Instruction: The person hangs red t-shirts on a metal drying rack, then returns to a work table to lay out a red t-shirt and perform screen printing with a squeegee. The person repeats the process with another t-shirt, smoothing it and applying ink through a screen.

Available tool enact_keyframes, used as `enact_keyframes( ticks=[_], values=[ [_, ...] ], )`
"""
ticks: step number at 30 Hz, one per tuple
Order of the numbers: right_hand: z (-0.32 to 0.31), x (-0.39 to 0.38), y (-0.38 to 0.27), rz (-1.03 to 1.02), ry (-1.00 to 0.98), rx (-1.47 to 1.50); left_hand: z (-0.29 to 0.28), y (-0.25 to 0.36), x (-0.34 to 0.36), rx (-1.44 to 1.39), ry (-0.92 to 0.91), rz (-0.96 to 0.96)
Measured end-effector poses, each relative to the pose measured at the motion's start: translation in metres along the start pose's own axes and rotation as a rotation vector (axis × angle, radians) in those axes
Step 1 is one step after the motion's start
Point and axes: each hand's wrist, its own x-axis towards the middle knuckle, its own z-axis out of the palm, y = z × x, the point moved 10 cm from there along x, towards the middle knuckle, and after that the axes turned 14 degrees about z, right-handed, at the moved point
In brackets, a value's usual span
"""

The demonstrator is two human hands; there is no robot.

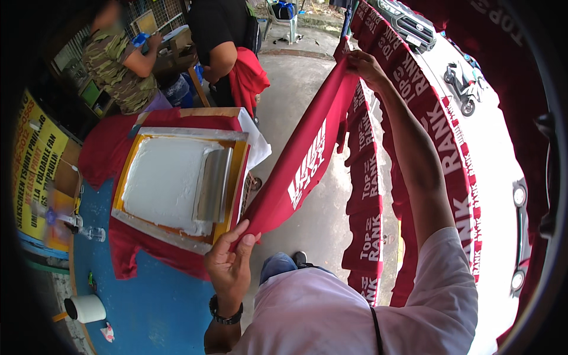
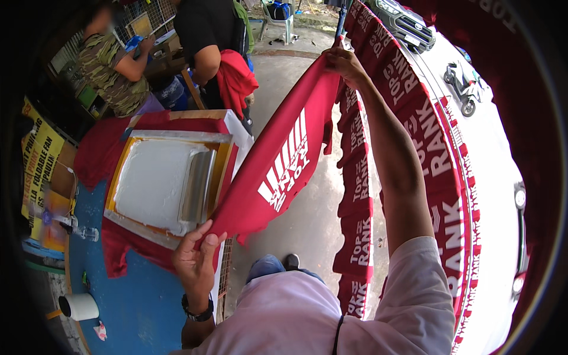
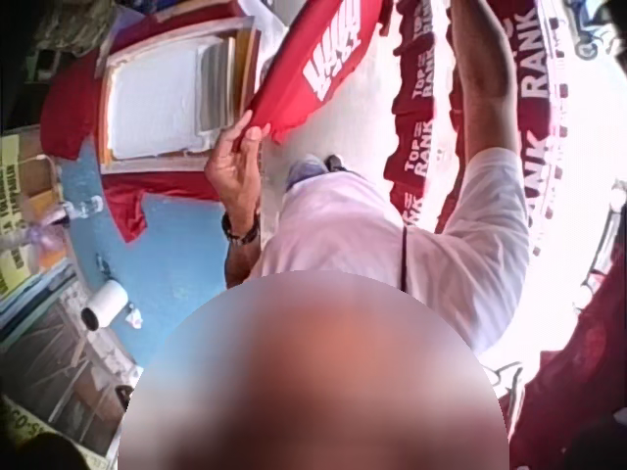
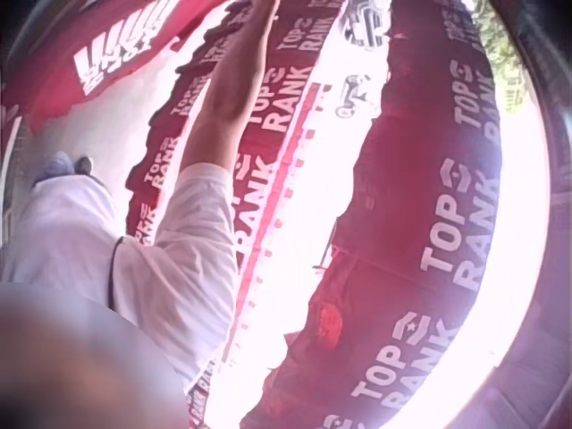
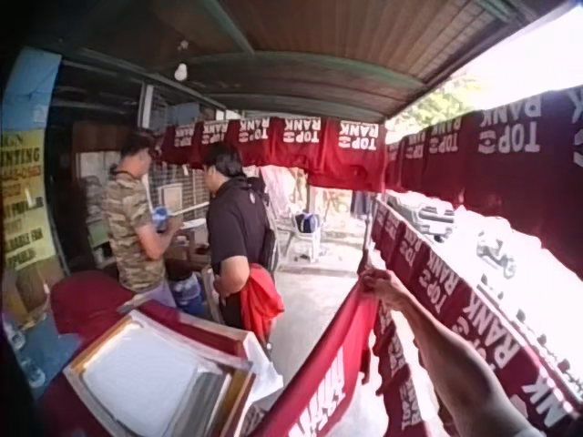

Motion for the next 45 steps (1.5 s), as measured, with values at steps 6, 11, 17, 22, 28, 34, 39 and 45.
enact_keyframes(
  ticks=[6,11,17,22,28,34,39,45],
  values=[
    [-0.041,0.214,0.011,0.004,0.061,-0.053,0.096,-0.108,0.147,-0.024,-0.032,-0.053],
    [-0.072,0.391,0.025,-0.014,0.088,-0.055,0.162,-0.199,0.291,-0.125,-0.066,-0.159],
    [-0.13,0.583,0.038,-0.005,0.107,0.016,0.241,-0.309,0.452,-0.136,-0.062,-0.321],
    [-0.188,0.764,0.08,-0.04,0.014,0.107,0.315,-0.419,0.579,-0.029,0.007,-0.345],
    [-0.274,1.017,0.156,0.014,0.026,0.158,0.41,-0.544,0.764,0.115,0.076,-0.295],
    [-0.346,1.249,0.19,0.026,0.057,0.087,0.474,-0.673,0.96,0.139,0.211,-0.247],
    [-0.392,1.415,0.225,0.093,0.133,-0.039,0.51,-0.811,1.127,0.125,0.235,-0.334],
    [-0.454,1.605,0.257,0.174,0.243,-0.1,0.556,-0.942,1.342,0.18,0.228,-0.386]
  ],
)
